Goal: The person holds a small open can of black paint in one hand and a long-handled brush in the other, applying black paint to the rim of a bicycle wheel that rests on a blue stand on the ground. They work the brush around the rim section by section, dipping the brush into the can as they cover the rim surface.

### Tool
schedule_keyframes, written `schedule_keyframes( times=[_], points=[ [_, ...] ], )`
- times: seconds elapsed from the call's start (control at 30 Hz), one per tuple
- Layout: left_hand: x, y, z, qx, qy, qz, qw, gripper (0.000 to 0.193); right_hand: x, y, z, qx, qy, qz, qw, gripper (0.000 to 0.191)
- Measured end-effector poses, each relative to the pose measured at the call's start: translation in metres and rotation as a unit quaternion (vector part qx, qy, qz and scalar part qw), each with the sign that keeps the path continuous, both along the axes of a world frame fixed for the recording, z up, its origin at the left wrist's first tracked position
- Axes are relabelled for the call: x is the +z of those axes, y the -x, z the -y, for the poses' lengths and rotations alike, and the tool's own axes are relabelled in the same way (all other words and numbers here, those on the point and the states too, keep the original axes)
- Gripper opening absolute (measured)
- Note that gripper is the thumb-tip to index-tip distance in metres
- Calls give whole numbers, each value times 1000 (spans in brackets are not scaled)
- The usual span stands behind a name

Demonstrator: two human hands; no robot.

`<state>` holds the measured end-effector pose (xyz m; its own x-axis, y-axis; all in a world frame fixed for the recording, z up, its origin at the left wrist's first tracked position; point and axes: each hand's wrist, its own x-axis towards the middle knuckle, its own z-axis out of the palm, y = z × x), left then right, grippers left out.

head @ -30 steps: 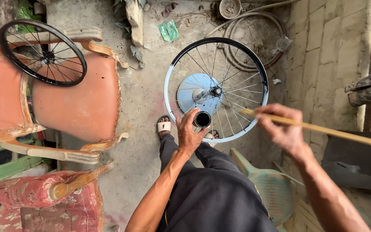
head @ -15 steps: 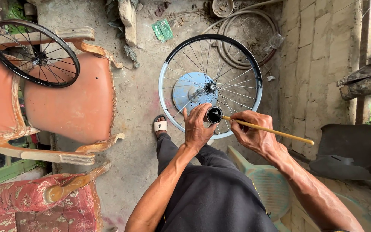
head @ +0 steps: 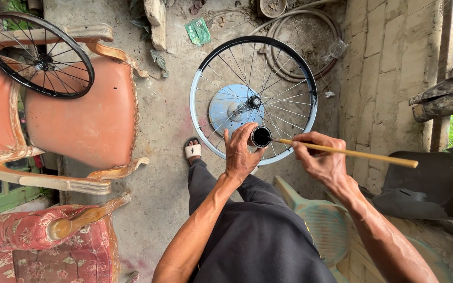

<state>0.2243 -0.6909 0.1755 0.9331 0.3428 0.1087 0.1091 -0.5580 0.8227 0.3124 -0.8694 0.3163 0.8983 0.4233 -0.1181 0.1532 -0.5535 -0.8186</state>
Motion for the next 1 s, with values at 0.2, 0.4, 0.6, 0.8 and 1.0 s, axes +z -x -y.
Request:
schedule_keyframes(
  times=[0.2, 0.4, 0.6, 0.8, 1.0],
  points=[
    [14, -3, -8, 18, 37, -16, 999, 72, -23, 9, 25, -178, -165, -195, 950, 17],
    [22, -4, -28, 11, 43, 1, 999, 71, -37, 25, 47, -274, -250, -187, 910, 19],
    [16, -5, -26, 15, 45, 9, 999, 72, -29, -35, 75, -119, -4, 46, 992, 18],
    [-10, -3, -2, 78, 58, 7, 995, 74, -39, -116, 70, 110, 148, 238, 954, 11],
    [-35, 2, 25, 115, 52, -10, 992, 78, -52, -156, 54, 235, 160, 275, 918, 13]
  ],
)
